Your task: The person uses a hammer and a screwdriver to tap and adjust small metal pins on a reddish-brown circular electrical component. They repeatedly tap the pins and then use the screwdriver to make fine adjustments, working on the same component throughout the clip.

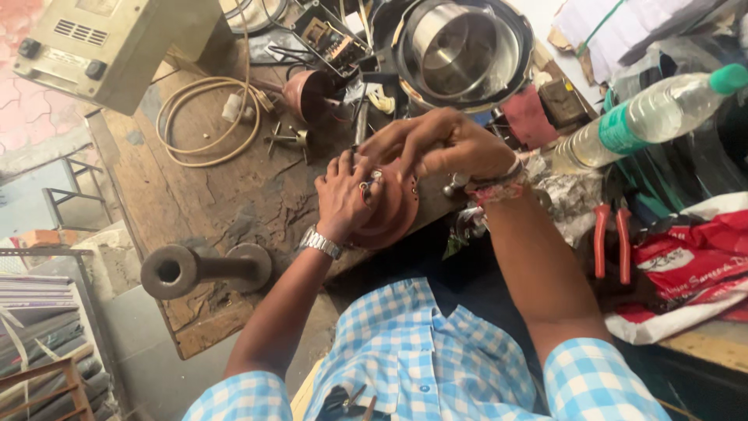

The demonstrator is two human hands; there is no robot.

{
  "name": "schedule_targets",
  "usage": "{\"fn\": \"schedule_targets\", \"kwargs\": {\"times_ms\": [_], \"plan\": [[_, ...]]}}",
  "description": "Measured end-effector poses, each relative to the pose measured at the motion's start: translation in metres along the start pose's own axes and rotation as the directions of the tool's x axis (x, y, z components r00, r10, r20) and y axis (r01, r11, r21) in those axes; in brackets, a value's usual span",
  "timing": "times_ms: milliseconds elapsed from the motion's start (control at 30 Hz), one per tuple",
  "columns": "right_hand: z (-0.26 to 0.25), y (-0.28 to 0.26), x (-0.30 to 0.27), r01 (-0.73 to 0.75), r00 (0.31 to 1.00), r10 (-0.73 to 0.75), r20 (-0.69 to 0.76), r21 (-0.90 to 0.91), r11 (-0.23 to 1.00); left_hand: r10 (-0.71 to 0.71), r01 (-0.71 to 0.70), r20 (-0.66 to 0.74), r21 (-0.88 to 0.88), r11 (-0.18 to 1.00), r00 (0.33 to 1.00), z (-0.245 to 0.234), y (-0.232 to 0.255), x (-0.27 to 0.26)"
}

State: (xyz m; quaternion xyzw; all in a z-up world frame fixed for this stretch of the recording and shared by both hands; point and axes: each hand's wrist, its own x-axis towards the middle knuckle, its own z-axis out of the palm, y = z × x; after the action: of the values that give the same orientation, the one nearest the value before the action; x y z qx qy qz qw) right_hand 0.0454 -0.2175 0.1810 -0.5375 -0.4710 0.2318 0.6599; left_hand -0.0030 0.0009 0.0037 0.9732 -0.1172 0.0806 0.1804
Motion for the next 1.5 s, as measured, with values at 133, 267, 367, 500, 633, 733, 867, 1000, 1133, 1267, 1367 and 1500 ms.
{"fn": "schedule_targets", "kwargs": {"times_ms": [133, 267, 367, 500, 633, 733, 867, 1000, 1133, 1267, 1367, 1500], "plan": [[-0.008, 0.015, 0.000, 0.013, 0.999, -0.020, 0.027, 0.218, 0.976, -0.018, 0.020, 0.027, -0.045, 0.999, 0.999, -0.008, 0.004, 0.000], [0.000, 0.056, -0.018, -0.001, 0.970, 0.056, -0.238, 0.227, 0.974, -0.037, 0.038, 0.023, -0.035, 0.999, 0.999, -0.008, 0.006, 0.000], [0.038, 0.077, -0.025, -0.036, 0.674, -0.124, -0.729, -0.200, 0.979, -0.017, 0.018, -0.024, 0.021, 1.000, 1.000, -0.002, 0.007, -0.005], [0.078, 0.087, -0.011, -0.097, 0.238, -0.397, -0.886, -0.428, 0.899, 0.004, -0.003, -0.025, 0.014, 1.000, 1.000, 0.001, 0.004, -0.002], [0.073, 0.071, -0.012, -0.037, 0.430, -0.357, -0.829, -0.412, 0.911, -0.022, 0.022, -0.015, 0.001, 1.000, 1.000, -0.001, 0.006, -0.003], [0.040, 0.050, -0.021, -0.025, 0.764, -0.276, -0.583, -0.454, 0.891, -0.005, 0.004, -0.021, -0.008, 1.000, 1.000, 0.002, 0.001, -0.004], [0.004, 0.031, -0.014, -0.110, 0.969, 0.123, -0.213, 0.072, 0.991, 0.000, 0.000, -0.015, -0.001, 1.000, 1.000, 0.005, -0.002, -0.003], [-0.020, 0.037, 0.000, -0.146, 0.985, 0.109, 0.135, 0.313, 0.938, -0.004, 0.005, -0.019, 0.005, 1.000, 1.000, -0.002, 0.003, -0.001], [-0.018, 0.061, -0.012, -0.136, 0.989, 0.102, 0.106, 0.408, 0.903, -0.044, 0.046, 0.030, -0.055, 0.997, 0.999, -0.006, 0.004, -0.003], [0.009, 0.069, -0.030, 0.042, 0.905, -0.069, -0.421, -0.074, 0.996, -0.044, 0.044, -0.009, -0.042, 0.998, 0.999, -0.004, 0.007, -0.002], [0.026, 0.064, -0.030, 0.038, 0.819, -0.167, -0.548, -0.238, 0.970, -0.047, 0.044, -0.026, -0.078, 0.996, 0.999, -0.004, 0.008, -0.005], [0.058, 0.080, -0.015, -0.082, 0.447, -0.408, -0.796, -0.490, 0.868, -0.122, 0.122, -0.004, -0.085, 0.989, 0.992, 0.001, 0.009, -0.010]]}}
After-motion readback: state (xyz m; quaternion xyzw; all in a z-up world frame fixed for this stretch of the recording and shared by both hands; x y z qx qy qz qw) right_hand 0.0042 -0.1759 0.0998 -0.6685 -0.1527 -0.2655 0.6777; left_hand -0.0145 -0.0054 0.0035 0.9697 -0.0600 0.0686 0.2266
